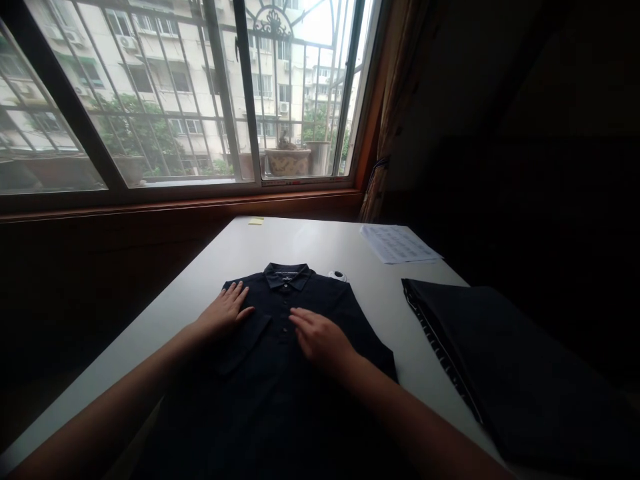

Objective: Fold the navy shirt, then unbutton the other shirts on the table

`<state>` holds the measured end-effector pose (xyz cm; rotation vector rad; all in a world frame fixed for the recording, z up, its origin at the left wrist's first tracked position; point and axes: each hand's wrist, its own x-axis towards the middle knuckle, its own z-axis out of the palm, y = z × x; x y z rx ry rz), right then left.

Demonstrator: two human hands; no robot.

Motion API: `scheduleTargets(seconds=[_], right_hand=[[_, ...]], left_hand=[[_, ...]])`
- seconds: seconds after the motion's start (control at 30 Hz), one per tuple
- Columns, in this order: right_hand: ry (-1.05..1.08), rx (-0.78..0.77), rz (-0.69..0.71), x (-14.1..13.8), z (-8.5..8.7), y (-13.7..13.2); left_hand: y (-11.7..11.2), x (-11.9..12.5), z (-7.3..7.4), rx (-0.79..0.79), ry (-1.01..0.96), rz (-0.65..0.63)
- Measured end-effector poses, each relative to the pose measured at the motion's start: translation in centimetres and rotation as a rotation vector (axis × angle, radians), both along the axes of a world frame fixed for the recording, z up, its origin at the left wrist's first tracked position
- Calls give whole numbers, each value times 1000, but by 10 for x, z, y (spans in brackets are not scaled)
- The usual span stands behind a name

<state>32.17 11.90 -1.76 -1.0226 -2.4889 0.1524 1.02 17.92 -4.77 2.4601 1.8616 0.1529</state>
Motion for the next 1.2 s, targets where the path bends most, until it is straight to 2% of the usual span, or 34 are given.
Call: scheduleTargets(seconds=[0.13, 0.27, 0.4, 0.63, 0.7, 0.8, 0.93, 1.07, 1.2], right_hand=[[-108, 11, -375, 50, -17, 48], [-239, -89, -517, 72, -37, 73], [-264, -136, -548, 73, -45, 76], [-292, -156, -569, 72, -47, 75], [-288, -160, -573, 71, -47, 75], [-284, -161, -576, 71, -48, 75], [-283, -157, -576, 71, -47, 74], [-298, -140, -574, 71, -46, 72], [-313, -106, -580, 69, -45, 68]], left_hand=[[10, 3, -4, 15, 6, 48], [10, 3, -3, 13, 13, 58], [6, 5, -1, 20, 20, 58], [-1, 10, 10, 61, 74, 50], [-7, 15, 14, 115, 106, 10], [-22, 32, 18, 193, 107, -140], [-41, 58, 15, 136, 28, -312], [-44, 67, 10, 32, -10, -339], [-41, 64, 5, 39, -10, -335]])
